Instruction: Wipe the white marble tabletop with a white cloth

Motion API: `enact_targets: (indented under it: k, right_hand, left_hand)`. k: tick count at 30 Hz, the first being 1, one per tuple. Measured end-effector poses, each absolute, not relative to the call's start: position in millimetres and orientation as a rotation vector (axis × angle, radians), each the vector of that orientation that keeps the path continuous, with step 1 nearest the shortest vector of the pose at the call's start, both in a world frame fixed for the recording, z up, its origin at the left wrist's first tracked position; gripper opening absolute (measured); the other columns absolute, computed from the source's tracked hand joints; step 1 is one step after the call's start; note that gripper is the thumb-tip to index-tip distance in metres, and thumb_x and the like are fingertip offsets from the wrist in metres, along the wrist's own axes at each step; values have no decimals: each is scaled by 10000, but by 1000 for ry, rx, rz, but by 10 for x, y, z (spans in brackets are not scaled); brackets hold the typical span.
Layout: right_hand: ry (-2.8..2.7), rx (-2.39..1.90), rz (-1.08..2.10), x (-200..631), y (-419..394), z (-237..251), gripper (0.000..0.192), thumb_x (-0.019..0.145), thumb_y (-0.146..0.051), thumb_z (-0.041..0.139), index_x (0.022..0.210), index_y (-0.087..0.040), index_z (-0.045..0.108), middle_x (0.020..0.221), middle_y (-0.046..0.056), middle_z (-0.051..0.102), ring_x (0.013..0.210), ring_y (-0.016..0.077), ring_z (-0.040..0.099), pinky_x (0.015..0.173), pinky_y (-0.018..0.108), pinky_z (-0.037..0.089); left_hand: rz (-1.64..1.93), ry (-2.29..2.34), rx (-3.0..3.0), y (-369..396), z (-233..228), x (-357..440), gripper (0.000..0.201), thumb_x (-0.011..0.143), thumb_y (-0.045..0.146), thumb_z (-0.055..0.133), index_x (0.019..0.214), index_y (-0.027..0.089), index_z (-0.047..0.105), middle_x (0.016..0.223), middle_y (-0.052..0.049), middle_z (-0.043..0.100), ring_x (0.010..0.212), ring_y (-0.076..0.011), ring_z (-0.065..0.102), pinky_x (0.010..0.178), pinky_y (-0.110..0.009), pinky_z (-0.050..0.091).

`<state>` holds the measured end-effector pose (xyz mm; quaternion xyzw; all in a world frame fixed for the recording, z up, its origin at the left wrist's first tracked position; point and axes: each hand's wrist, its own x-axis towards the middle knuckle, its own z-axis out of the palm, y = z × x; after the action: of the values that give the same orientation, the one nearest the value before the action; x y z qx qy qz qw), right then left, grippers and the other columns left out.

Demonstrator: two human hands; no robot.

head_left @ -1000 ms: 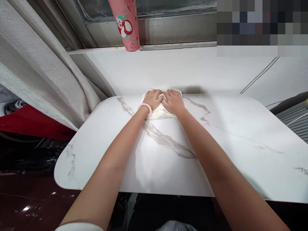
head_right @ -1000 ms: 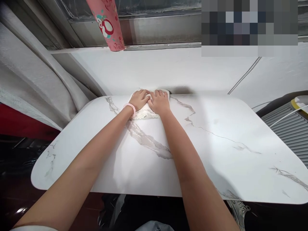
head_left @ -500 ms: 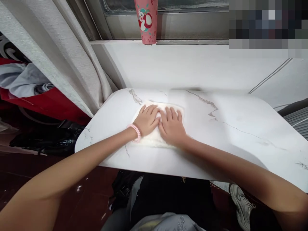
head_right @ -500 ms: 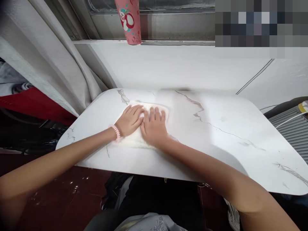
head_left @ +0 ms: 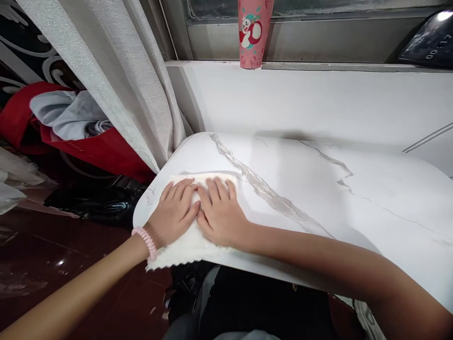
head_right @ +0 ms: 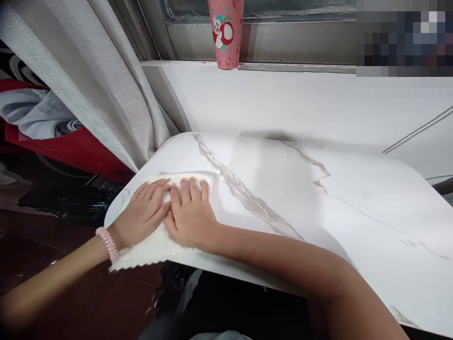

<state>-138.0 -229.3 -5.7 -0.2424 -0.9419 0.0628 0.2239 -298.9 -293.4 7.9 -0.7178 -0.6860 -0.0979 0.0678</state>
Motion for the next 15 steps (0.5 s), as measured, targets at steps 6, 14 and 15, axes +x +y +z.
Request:
enact_targets:
  k: [6,14,15]
  right_hand:
    - [-2573,-849,198,-1755,-1707,-47,497,984,-301,348,1419,-85,456,1497,185,427,1396,352,324,1163,552,169]
    - [-2464,-1076,174,-2142,-921,-56,463,973,-293,358,1383,-123,490,1448,154,480,1361,313,357,1154,501,178]
    - [-2441,-1080,175,-2190,-844,-65,457,970,-288,355,1370,-123,503,1426,153,500,1350,313,369,1150,500,181]
  left_hand:
    - [-287,-2069,-2190,-2187,65,-3318,445,960,330,205,1231,135,499,1330,-189,556,1306,-308,456,1143,-542,264]
    - [-393,-2073,-2282,-1124,56,-3683,349,927,315,302,1172,184,512,1260,-123,595,1244,-273,500,1123,-473,294]
    - [-413,-2074,-2290,-1032,58,-3724,346,925,320,308,1168,183,514,1258,-119,597,1241,-271,502,1124,-468,293]
